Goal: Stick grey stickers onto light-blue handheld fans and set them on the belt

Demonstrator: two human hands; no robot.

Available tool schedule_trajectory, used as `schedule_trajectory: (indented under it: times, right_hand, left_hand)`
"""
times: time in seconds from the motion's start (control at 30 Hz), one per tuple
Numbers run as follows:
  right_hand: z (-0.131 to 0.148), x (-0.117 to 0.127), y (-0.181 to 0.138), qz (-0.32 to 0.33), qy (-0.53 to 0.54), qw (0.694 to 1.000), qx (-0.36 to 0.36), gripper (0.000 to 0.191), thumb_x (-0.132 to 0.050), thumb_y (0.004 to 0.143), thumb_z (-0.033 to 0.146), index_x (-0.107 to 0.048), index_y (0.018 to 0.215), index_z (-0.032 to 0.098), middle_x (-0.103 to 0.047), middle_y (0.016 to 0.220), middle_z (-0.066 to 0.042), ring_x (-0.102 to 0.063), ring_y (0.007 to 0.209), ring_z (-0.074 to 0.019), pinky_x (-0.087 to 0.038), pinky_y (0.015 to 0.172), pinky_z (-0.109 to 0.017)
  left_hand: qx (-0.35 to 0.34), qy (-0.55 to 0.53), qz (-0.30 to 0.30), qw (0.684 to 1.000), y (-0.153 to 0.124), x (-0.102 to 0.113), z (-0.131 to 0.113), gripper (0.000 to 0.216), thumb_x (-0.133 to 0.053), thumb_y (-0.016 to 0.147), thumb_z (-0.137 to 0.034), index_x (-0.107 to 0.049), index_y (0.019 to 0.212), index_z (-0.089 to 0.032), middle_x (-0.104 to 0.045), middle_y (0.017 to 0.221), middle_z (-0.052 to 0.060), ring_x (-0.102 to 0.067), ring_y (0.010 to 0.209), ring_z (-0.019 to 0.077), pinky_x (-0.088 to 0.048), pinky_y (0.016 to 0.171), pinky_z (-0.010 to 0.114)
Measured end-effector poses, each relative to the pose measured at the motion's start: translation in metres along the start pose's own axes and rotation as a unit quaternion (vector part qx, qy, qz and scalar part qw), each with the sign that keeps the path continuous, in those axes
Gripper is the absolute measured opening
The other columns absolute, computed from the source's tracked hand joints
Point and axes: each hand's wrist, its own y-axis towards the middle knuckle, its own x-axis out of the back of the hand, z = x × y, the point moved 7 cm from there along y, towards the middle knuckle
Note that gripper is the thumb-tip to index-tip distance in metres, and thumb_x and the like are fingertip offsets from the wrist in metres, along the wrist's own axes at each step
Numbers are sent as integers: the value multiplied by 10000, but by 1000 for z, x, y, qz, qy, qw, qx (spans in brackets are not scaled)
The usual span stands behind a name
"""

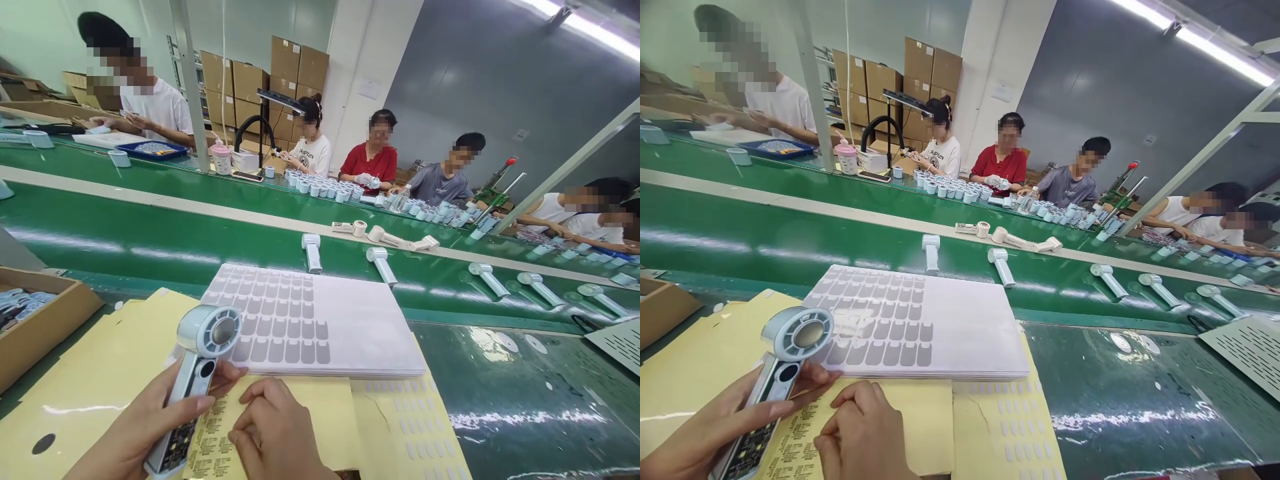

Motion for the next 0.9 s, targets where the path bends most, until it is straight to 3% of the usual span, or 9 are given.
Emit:
schedule_trajectory:
  times: [0.1,0.27,0.4,0.5,0.6,0.73,0.83,0.9]
  right_hand:
    - [4,4,1,6,-4,1000,20,158,-725,669,100,-636,722,220,-709,989,-67,-694,938,-263,-555,763,-344]
    - [-2,17,0,45,229,970,-70,100,-723,747,238,-634,704,220,-729,985,-51,-710,900,-206,-533,724,-275]
    - [10,34,4,26,293,953,-68,115,-756,766,278,-666,793,210,-726,982,-47,-692,888,-186,-483,638,-228]
    - [34,49,13,-9,294,956,-22,98,-743,767,268,-663,759,211,-681,924,-27,-661,842,-166,-462,598,-209]
    - [51,54,25,-6,261,965,-9,105,-736,780,250,-653,728,211,-617,910,-11,-625,836,-150,-468,603,-197]
    - [55,54,37,25,202,979,-20,118,-768,789,180,-657,760,208,-558,951,15,-591,764,-103,-512,707,-212]
    - [55,54,41,34,178,983,-12,146,-772,798,135,-647,765,203,-540,953,23,-594,784,-97,-524,794,-230]
    - [56,55,43,39,162,986,-1,159,-768,804,124,-638,755,201,-533,937,25,-597,812,-102,-521,814,-233]
  left_hand:
    - [-9,2,-2,1000,-1,-3,1,430,-949,511,-235,-797,907,-167,-791,979,98,-723,1008,313,-593,828,262]
    - [-22,35,-1,999,0,-5,-1,466,-955,468,-295,-791,881,-156,-792,974,122,-728,971,321,-596,802,265]
    - [30,4,7,1000,4,-10,6,566,-942,461,-395,-772,975,-229,-796,1030,88,-716,1033,347,-587,889,353]
    - [49,-50,-21,997,7,-16,5,696,-940,433,-490,-752,1071,-285,-788,1087,52,-704,1054,359,-596,890,408]
    - [68,-104,-56,991,9,-21,1,848,-924,356,-601,-738,1122,-287,-777,1111,45,-688,1068,365,-638,722,362]
    - [53,-101,-29,993,13,-30,-7,877,-901,388,-645,-714,1174,-304,-780,1066,29,-691,1030,347,-598,494,291]
    - [41,-99,-41,993,13,-32,-9,855,-896,399,-646,-710,1164,-311,-769,1099,20,-652,1115,347,-597,498,273]
    - [37,-93,-69,993,13,-32,-11,912,-906,315,-651,-718,1137,-303,-762,1120,24,-604,1191,364,-591,479,262]
